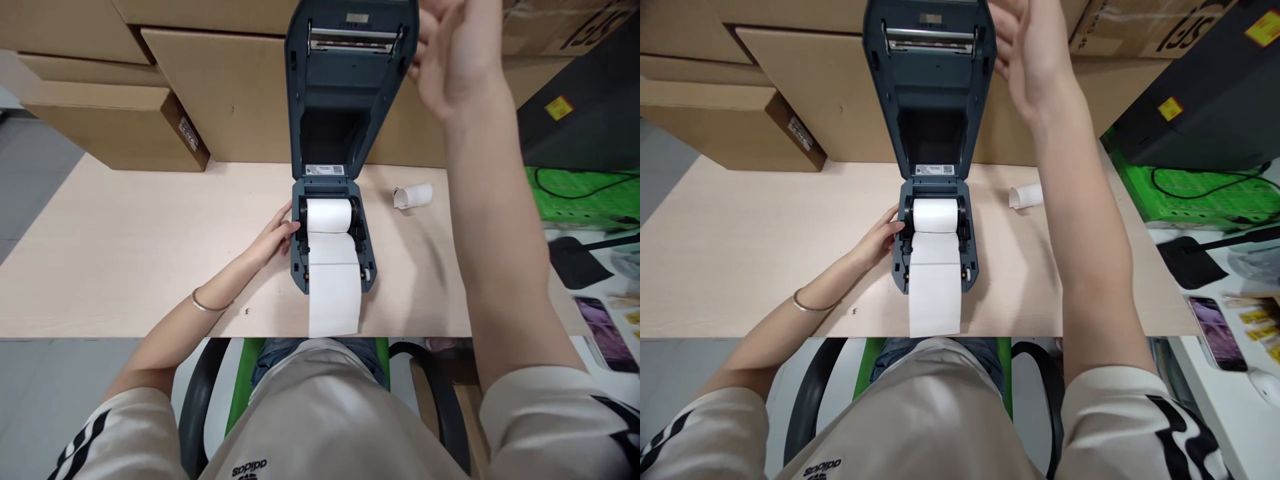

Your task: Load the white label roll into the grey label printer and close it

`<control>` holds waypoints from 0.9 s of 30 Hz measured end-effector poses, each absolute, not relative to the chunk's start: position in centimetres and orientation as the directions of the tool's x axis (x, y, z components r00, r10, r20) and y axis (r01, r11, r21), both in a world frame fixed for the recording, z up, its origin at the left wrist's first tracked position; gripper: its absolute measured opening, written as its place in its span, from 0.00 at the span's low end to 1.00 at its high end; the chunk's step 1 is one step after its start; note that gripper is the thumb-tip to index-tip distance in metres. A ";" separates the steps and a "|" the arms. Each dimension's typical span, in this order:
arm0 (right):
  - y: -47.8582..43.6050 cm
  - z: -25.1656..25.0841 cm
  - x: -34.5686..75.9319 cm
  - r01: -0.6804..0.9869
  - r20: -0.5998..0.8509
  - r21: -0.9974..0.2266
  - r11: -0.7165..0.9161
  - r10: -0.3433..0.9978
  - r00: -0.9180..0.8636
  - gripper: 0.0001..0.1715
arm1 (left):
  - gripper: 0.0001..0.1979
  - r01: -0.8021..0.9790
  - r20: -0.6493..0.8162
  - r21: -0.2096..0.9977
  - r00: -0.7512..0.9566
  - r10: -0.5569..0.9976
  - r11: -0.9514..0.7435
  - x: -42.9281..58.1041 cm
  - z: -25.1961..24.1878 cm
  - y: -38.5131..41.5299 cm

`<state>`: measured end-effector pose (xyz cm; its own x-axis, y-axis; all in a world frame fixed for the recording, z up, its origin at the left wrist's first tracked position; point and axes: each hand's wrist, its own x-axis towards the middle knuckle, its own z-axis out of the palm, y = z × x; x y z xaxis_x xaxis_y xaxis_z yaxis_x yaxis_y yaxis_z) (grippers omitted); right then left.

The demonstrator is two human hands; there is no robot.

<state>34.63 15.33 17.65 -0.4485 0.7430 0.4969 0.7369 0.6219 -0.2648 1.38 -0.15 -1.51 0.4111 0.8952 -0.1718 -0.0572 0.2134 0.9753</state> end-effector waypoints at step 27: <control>-5.0 6.9 34.1 0.339 0.528 -0.556 0.759 0.637 -0.562 0.57 | 0.47 0.256 0.861 0.240 0.389 0.327 -0.936 0.2 1.3 -0.6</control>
<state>34.15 -4.99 6.90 -0.5620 0.6370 0.5276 0.3387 0.7592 -0.5557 0.20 -0.65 1.28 0.3893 0.3274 0.8609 0.2560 -0.9363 0.2403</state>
